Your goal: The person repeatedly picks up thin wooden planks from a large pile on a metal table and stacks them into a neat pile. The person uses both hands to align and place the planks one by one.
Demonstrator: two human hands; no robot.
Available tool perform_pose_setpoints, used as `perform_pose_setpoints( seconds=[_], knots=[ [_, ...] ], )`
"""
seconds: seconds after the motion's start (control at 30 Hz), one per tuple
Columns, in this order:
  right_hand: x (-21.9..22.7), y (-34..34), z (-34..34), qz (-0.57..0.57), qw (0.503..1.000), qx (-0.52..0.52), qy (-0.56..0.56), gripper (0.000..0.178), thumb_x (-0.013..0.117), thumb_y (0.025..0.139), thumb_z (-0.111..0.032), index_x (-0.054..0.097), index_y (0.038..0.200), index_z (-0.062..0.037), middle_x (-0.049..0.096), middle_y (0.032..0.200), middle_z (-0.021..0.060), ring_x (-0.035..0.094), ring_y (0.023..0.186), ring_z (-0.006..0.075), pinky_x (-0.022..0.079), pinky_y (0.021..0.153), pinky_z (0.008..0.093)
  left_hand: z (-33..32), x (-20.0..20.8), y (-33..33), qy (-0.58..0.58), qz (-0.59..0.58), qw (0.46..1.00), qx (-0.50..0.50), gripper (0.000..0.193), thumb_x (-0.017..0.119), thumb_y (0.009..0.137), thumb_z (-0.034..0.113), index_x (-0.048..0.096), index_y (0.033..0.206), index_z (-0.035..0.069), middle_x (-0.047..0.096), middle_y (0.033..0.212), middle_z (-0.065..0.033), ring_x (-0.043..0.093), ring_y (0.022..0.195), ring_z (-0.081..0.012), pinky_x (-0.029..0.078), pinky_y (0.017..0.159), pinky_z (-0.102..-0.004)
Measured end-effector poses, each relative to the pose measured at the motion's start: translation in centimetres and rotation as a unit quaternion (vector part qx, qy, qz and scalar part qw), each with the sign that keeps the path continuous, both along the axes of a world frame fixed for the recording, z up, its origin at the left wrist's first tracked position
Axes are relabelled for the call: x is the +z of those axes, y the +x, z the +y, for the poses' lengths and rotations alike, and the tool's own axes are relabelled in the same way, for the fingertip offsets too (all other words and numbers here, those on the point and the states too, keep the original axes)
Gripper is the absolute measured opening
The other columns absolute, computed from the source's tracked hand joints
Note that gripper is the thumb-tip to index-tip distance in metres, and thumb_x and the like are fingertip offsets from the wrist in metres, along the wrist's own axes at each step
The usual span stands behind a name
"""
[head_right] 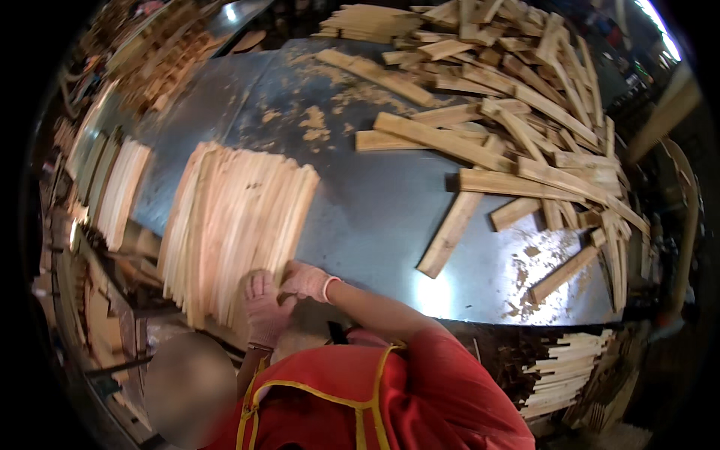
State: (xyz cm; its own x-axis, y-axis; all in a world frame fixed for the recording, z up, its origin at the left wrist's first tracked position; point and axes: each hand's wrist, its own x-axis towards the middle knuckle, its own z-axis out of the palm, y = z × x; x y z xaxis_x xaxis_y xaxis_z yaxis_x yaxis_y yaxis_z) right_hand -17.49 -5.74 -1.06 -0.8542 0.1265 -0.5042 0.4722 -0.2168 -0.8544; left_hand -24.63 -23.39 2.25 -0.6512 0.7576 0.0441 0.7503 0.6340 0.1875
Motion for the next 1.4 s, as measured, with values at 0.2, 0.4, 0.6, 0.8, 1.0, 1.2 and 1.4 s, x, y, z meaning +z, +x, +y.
perform_pose_setpoints(
  seconds=[0.2,0.4,0.6,0.8,1.0,1.2,1.4],
  knots=[
    [-1.4,13.3,16.9,0.037,0.883,-0.449,0.129,0.028,0.074,0.093,-0.030,0.063,0.108,-0.0090,0.063,0.097,0.0075,0.060,0.086,0.0199,0.050,0.076,0.0354,0.2,-1.3,-0.8,-0.088,0.017,0.996,0.029,0.084,0.076,0.087,0.038,0.044,0.159,0.006,0.041,0.164,-0.0187,0.038,0.150,-0.0414,0.029,0.126,-0.0567],
    [-0.1,26.7,39.1,0.023,0.429,-0.901,-0.064,0.036,0.081,0.092,-0.031,0.067,0.115,-0.0068,0.073,0.101,0.0118,0.070,0.082,0.0291,0.059,0.072,0.0448,8.7,1.7,4.8,-0.101,-0.080,0.988,-0.087,0.089,0.081,0.084,0.033,0.043,0.160,0.008,0.043,0.163,-0.0139,0.040,0.149,-0.0359,0.032,0.124,-0.0510],
    [-3.5,27.3,37.9,0.293,0.609,-0.697,-0.241,0.018,0.067,0.105,-0.016,0.066,0.122,-0.0090,0.074,0.119,0.0106,0.071,0.113,0.0255,0.064,0.090,0.0378,15.2,2.7,9.8,-0.021,-0.145,0.970,-0.194,0.072,0.076,0.089,0.032,0.054,0.153,0.008,0.054,0.153,-0.0158,0.051,0.139,-0.0377,0.038,0.119,-0.0515],
    [-7.0,27.7,22.4,0.332,0.704,-0.469,-0.417,0.048,0.079,0.096,-0.013,0.060,0.140,-0.0114,0.070,0.134,0.0078,0.065,0.129,0.0310,0.050,0.118,0.0505,18.4,7.3,9.9,0.102,-0.170,0.964,-0.179,0.060,0.070,0.095,0.029,0.058,0.149,0.006,0.060,0.146,-0.0206,0.058,0.131,-0.0418,0.046,0.112,-0.0507],
    [-4.1,22.8,15.5,0.287,0.729,-0.412,-0.465,0.051,0.087,0.089,-0.016,0.065,0.135,-0.0182,0.071,0.127,0.0060,0.066,0.124,0.0334,0.048,0.115,0.0595,17.5,9.8,8.0,-0.161,-0.323,0.910,-0.205,0.076,0.067,0.094,0.050,0.054,0.154,0.005,0.064,0.141,-0.0254,0.063,0.129,-0.0415,0.051,0.108,-0.0465],
    [-2.6,20.2,9.3,0.230,0.800,-0.322,-0.451,0.053,0.086,0.090,-0.017,0.061,0.137,-0.0139,0.069,0.129,0.0069,0.064,0.127,0.0312,0.049,0.115,0.0510,10.0,9.8,5.5,-0.304,-0.357,0.861,-0.194,0.054,0.071,0.091,0.054,0.070,0.108,0.004,0.075,0.104,-0.0173,0.073,0.104,-0.0369,0.057,0.089,-0.0462],
    [1.2,13.8,6.6,0.115,0.905,-0.187,-0.365,0.048,0.085,0.089,-0.015,0.067,0.134,-0.0137,0.073,0.125,0.0052,0.069,0.116,0.0239,0.056,0.102,0.0393,-5.1,6.1,-1.3,-0.021,-0.253,0.967,-0.019,0.046,0.080,0.087,0.043,0.071,0.107,0.003,0.072,0.098,-0.0189,0.071,0.092,-0.0367,0.058,0.079,-0.0452]
  ],
)
